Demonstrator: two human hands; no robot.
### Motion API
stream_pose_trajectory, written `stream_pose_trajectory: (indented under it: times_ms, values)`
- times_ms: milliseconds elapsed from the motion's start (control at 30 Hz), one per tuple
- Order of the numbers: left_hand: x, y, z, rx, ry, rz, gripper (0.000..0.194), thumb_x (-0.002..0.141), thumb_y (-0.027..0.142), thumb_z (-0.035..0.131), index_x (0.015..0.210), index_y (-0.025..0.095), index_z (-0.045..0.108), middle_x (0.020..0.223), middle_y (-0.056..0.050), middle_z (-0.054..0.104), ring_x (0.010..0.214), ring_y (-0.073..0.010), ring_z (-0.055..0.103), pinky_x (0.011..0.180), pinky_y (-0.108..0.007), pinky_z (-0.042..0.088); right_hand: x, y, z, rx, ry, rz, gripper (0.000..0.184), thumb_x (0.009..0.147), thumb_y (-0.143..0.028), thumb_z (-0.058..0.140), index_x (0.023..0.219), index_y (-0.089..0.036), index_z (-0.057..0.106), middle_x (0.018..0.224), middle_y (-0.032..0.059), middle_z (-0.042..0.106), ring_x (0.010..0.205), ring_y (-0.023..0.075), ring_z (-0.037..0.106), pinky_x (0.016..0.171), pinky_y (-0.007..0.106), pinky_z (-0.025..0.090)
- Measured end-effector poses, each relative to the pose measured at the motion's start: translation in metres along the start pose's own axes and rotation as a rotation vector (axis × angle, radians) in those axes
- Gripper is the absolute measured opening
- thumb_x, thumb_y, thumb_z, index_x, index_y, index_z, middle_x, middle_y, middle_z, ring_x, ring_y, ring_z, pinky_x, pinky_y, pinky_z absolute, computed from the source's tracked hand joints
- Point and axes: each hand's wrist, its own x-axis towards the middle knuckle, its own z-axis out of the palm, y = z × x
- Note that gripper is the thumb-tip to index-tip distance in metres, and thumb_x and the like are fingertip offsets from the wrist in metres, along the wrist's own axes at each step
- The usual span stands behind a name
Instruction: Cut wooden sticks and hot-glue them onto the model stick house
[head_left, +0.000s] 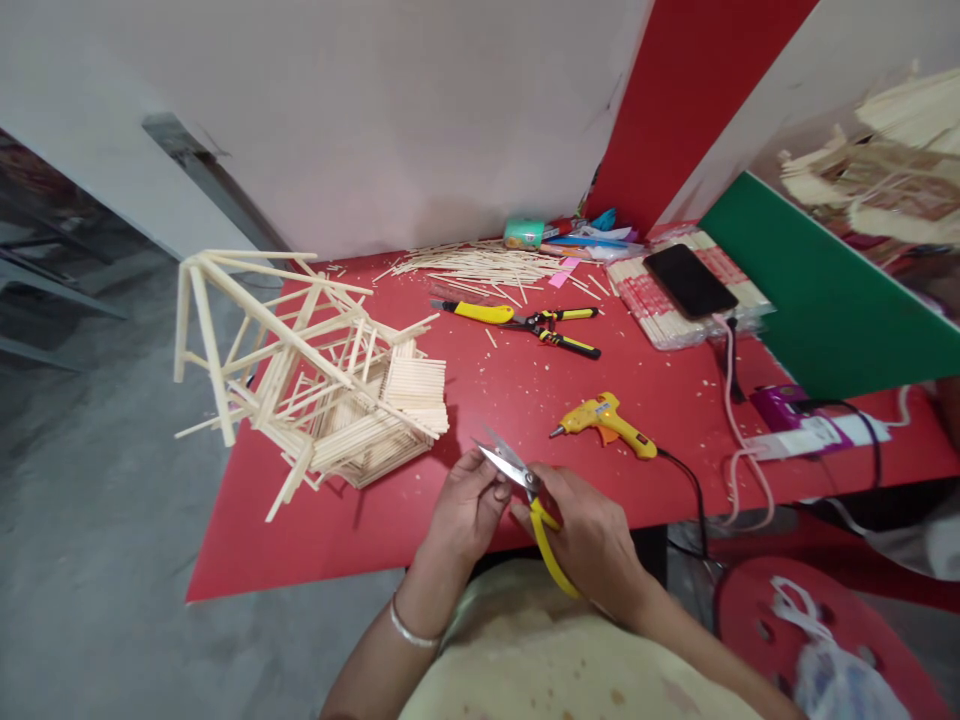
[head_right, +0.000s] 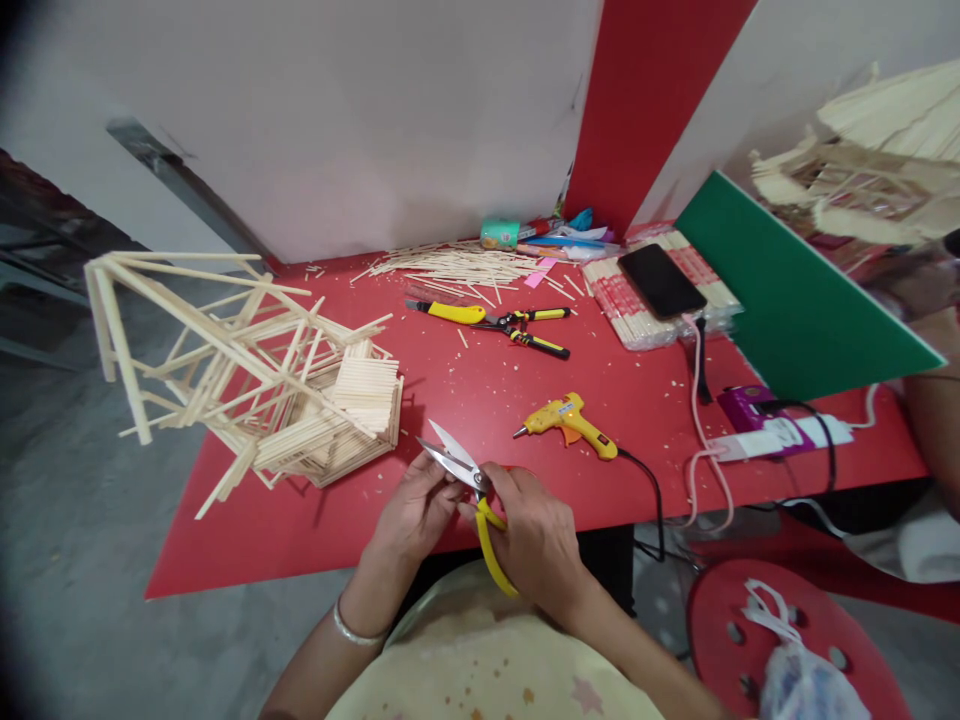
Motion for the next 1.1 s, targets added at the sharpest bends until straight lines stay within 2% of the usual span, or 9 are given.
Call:
stream_pose_trajectory:
  times_ms: [167, 367, 567, 700, 900, 1000, 1100]
  values:
    - [-0.005, 0.001, 0.007, -0.062, 0.006, -0.030, 0.032, 0.067, 0.030, 0.083, 0.081, 0.019, 0.056, 0.068, 0.004, 0.052, 0.057, -0.0087, 0.045, 0.053, -0.022, 0.038, -0.002, -0.001, 0.003, 0.075, -0.047, 0.015, 0.030, 0.095, -0.036, 0.053, 0.121, -0.021, 0.055, 0.098, 0.0059, 0.067, 0.085, 0.0195, 0.064, 0.071, 0.026, 0.045]
    - [-0.013, 0.007, 0.019, -0.106, 0.013, -0.091, 0.036, 0.064, 0.030, 0.084, 0.080, 0.018, 0.054, 0.066, 0.004, 0.050, 0.055, -0.0076, 0.043, 0.047, -0.019, 0.034, -0.001, -0.005, 0.002, 0.023, -0.044, 0.024, 0.033, 0.093, -0.035, 0.054, 0.123, -0.021, 0.054, 0.098, 0.0061, 0.066, 0.086, 0.0202, 0.064, 0.068, 0.027, 0.044]
    - [-0.016, 0.004, 0.021, -0.093, 0.011, -0.105, 0.038, 0.065, 0.032, 0.084, 0.082, 0.019, 0.053, 0.065, 0.005, 0.050, 0.054, -0.0081, 0.045, 0.046, -0.019, 0.036, -0.003, 0.000, 0.007, 0.034, -0.033, 0.005, 0.033, 0.092, -0.030, 0.054, 0.124, -0.020, 0.053, 0.102, 0.0078, 0.068, 0.089, 0.0202, 0.067, 0.072, 0.027, 0.047]
    - [-0.014, 0.009, 0.014, 0.100, -0.043, -0.006, 0.034, 0.073, 0.038, 0.080, 0.083, 0.018, 0.055, 0.064, 0.002, 0.057, 0.050, -0.0086, 0.049, 0.049, -0.021, 0.039, -0.005, 0.002, 0.007, 0.080, -0.052, 0.013, 0.031, 0.093, -0.028, 0.052, 0.123, -0.018, 0.054, 0.100, 0.0081, 0.069, 0.086, 0.0193, 0.068, 0.071, 0.026, 0.048]
    - [-0.012, 0.033, 0.005, 0.684, -0.153, 0.233, 0.024, 0.084, 0.038, 0.070, 0.079, 0.016, 0.065, 0.063, -0.001, 0.060, 0.056, -0.0112, 0.055, 0.055, -0.021, 0.043, -0.004, -0.001, 0.001, 0.084, -0.072, 0.016, 0.031, 0.094, -0.034, 0.052, 0.120, -0.018, 0.057, 0.094, 0.0072, 0.070, 0.076, 0.0180, 0.067, 0.067, 0.025, 0.047]
    - [-0.013, 0.036, 0.007, 0.761, -0.157, 0.301, 0.026, 0.086, 0.036, 0.065, 0.071, 0.016, 0.065, 0.061, 0.000, 0.057, 0.056, -0.0107, 0.053, 0.054, -0.020, 0.041, -0.005, -0.001, 0.001, 0.097, -0.067, 0.027, 0.032, 0.096, -0.037, 0.051, 0.120, -0.016, 0.058, 0.093, 0.0086, 0.070, 0.071, 0.0170, 0.066, 0.064, 0.024, 0.045]
    - [-0.012, 0.031, 0.009, 0.717, -0.149, 0.299, 0.029, 0.086, 0.038, 0.065, 0.067, 0.016, 0.064, 0.059, 0.001, 0.055, 0.054, -0.0103, 0.052, 0.053, -0.020, 0.040, -0.008, 0.001, 0.004, 0.105, -0.080, 0.041, 0.034, 0.097, -0.041, 0.049, 0.119, -0.016, 0.059, 0.092, 0.0091, 0.071, 0.067, 0.0160, 0.065, 0.062, 0.023, 0.043]
